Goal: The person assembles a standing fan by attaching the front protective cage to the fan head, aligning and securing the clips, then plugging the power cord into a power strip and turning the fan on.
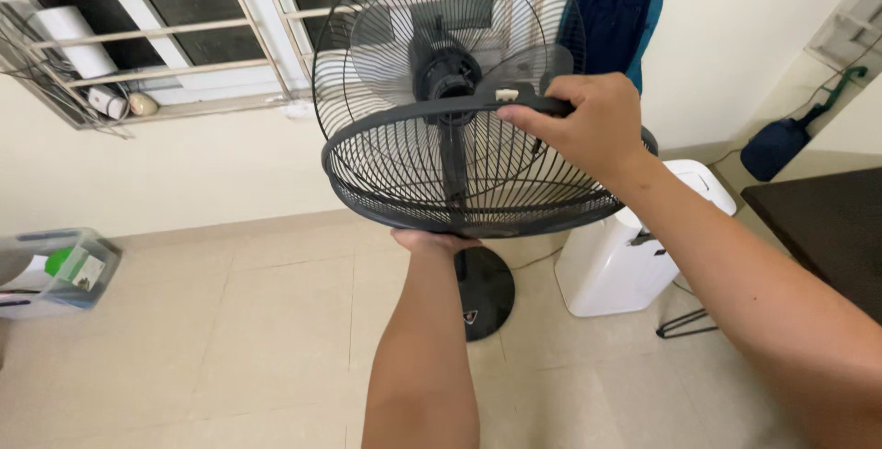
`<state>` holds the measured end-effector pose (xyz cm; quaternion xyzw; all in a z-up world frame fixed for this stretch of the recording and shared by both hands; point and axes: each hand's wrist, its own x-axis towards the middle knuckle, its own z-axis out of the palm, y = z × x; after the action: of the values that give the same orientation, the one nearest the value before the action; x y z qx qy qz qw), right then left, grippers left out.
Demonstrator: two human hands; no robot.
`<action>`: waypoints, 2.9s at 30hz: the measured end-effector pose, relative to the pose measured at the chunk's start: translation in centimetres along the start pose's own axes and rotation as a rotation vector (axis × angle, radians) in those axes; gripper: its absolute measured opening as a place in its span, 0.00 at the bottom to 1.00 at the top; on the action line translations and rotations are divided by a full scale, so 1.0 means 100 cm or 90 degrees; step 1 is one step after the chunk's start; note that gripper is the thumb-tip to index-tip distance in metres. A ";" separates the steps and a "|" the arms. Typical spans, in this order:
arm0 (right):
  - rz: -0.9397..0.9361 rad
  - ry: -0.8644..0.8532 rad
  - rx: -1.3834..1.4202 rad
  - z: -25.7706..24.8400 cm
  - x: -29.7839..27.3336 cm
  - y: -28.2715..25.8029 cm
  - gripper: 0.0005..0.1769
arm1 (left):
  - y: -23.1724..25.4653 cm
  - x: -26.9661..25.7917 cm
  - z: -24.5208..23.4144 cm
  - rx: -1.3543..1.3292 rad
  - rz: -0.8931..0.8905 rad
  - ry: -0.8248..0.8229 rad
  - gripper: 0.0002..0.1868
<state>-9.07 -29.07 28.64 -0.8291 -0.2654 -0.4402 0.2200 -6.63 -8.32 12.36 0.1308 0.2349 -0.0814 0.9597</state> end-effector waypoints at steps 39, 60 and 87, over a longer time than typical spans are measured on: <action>-0.061 0.005 -0.003 0.003 -0.021 -0.014 0.31 | -0.009 -0.030 0.015 0.002 0.062 -0.106 0.57; -0.095 0.031 0.008 0.009 -0.038 -0.029 0.31 | -0.011 -0.042 0.004 -0.005 0.111 -0.114 0.59; -0.062 0.028 -0.059 0.016 -0.036 -0.059 0.30 | 0.003 -0.036 -0.003 0.006 0.037 -0.129 0.62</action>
<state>-13.55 -24.47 25.51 -0.8147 -0.2798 -0.4801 0.1655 -9.86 -7.55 13.85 0.1332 0.1325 -0.0678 0.9799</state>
